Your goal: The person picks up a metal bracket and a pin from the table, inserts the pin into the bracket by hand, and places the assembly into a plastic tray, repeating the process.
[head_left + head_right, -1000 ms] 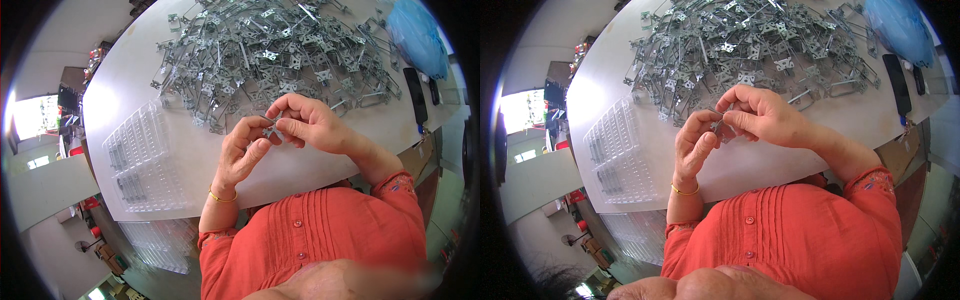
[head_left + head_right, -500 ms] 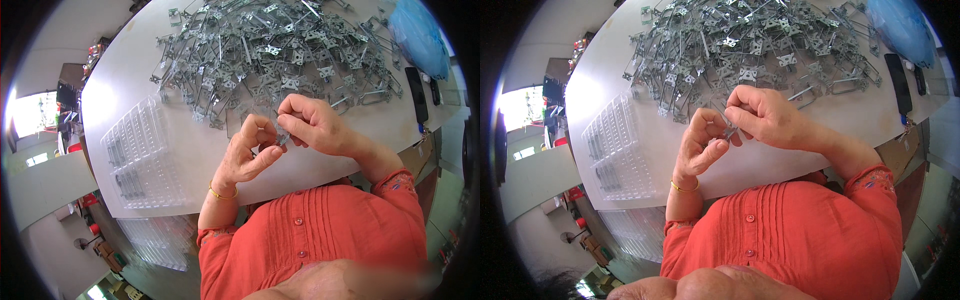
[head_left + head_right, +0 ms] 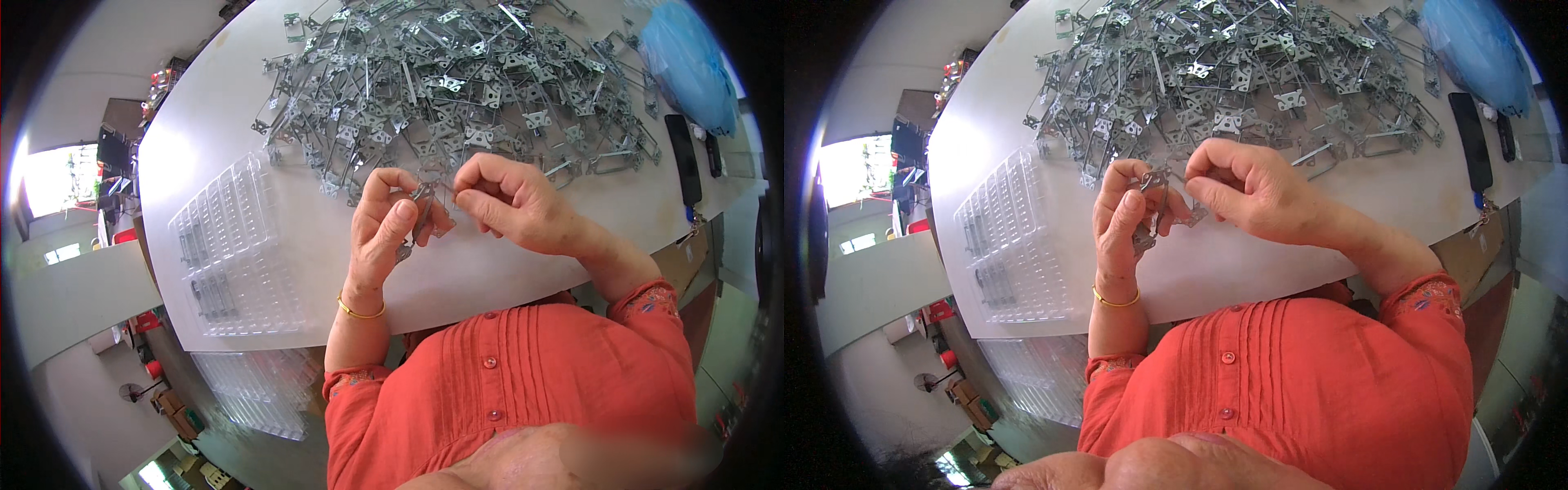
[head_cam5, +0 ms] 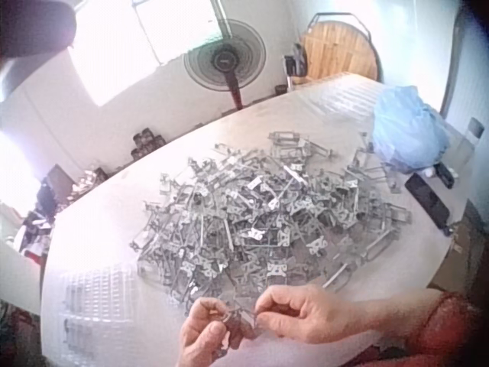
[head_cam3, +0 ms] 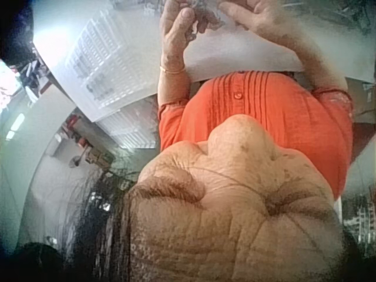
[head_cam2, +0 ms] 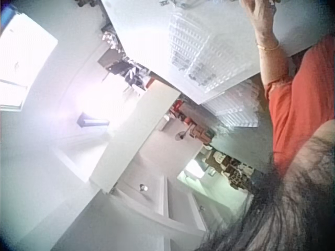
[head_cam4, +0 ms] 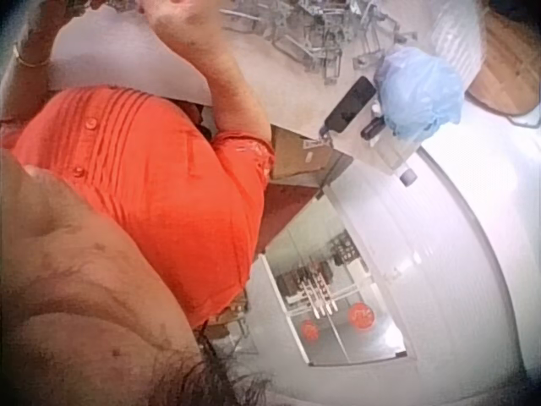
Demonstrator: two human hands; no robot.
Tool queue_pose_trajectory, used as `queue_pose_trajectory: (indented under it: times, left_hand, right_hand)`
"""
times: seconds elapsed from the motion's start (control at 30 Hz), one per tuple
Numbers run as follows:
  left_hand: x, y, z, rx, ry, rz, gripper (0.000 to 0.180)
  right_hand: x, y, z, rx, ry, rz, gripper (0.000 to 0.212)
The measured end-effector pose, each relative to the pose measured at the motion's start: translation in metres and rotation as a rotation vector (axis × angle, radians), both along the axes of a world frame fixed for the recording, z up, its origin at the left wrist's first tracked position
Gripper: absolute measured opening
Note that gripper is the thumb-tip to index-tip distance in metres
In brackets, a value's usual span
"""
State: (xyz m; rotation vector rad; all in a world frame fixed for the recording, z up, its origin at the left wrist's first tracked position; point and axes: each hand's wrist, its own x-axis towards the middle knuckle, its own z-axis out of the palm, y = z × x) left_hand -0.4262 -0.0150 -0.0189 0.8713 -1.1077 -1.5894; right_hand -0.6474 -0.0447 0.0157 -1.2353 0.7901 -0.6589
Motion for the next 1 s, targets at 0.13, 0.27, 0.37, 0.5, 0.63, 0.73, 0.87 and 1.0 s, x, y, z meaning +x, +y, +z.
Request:
queue_pose_trajectory:
  times: [0.13,0.27,0.37,0.5,0.63,0.73,0.87,1.0]
  left_hand:
    - [-0.001,-0.001,0.001,-0.036,-0.056,-0.011,0.04]
    - [0.0,-0.001,-0.001,-0.054,-0.035,-0.061,0.043]
    - [-0.001,0.001,0.001,-0.063,-0.093,-0.071,0.046]
    - [0.0,0.0,0.003,-0.117,-0.223,-0.134,0.045]
    - [0.005,-0.002,0.001,-0.291,-0.337,-0.115,0.042]
    - [0.007,-0.001,0.002,-0.247,-0.135,-0.042,0.046]
    - [0.008,-0.005,-0.003,-0.361,0.042,0.109,0.057]
    - [0.002,-0.004,-0.005,-0.433,0.064,0.186,0.057]
  right_hand:
    - [0.0,0.001,0.003,-0.001,0.026,0.047,0.009]
    - [0.001,0.0,0.004,0.02,0.019,0.053,0.011]
    - [0.001,0.001,0.003,0.044,0.0,0.06,0.012]
    - [0.0,0.001,-0.002,0.142,-0.036,0.059,0.014]
    - [0.0,0.0,0.001,0.188,-0.042,0.105,0.015]
    - [-0.003,-0.001,-0.001,0.109,-0.027,0.108,0.015]
    - [-0.003,-0.004,-0.01,0.089,-0.101,0.022,0.016]
    - [0.0,-0.008,-0.018,0.043,-0.047,0.01,0.017]
